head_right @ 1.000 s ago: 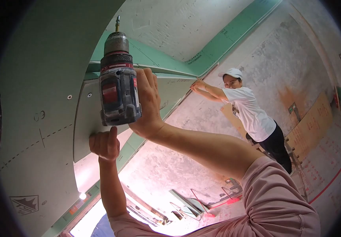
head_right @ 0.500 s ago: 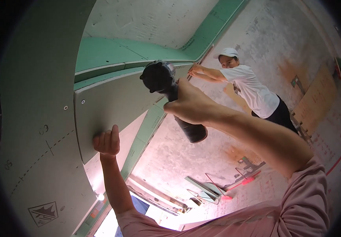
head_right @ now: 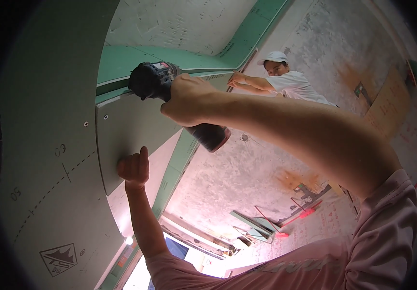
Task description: Using a power drill to secure green moisture-resistant panels to a ceiling grid.
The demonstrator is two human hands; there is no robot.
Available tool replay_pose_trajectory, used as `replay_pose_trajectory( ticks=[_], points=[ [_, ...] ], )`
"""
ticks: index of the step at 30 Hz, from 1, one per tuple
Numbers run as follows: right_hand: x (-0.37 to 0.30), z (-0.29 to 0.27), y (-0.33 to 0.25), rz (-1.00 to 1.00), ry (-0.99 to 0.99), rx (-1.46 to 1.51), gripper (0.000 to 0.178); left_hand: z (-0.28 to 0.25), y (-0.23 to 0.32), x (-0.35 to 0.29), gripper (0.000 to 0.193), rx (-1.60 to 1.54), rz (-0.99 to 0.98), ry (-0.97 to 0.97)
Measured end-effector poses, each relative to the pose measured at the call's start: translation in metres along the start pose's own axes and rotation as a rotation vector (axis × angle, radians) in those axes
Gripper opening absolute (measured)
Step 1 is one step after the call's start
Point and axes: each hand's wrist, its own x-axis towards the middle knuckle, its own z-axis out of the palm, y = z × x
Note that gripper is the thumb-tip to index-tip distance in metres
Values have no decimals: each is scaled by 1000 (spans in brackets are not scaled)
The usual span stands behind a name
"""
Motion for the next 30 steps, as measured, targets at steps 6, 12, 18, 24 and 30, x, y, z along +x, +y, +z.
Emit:
replay_pose_trajectory(
  ticks=[6, 12, 18, 24, 30],
  points=[
    [2, 0, 18, -6, 85, 140, 40, -1, -1, 1, 14, -19, -4, 33],
    [-64, 63, 68, -310, 313, 216, 46, 2, -3, -4, 15, -132, -21, 103],
    [-81, 94, 89, -573, 379, 72, 41, 8, 0, 4, 19, -182, -33, 187],
    [-59, 90, 65, -555, 232, 7, 47, 9, 0, 3, 21, -237, -74, 228],
    [-53, 101, 66, -616, 323, -15, 49, 8, 7, 4, 21, -330, -155, 327]
  ],
)
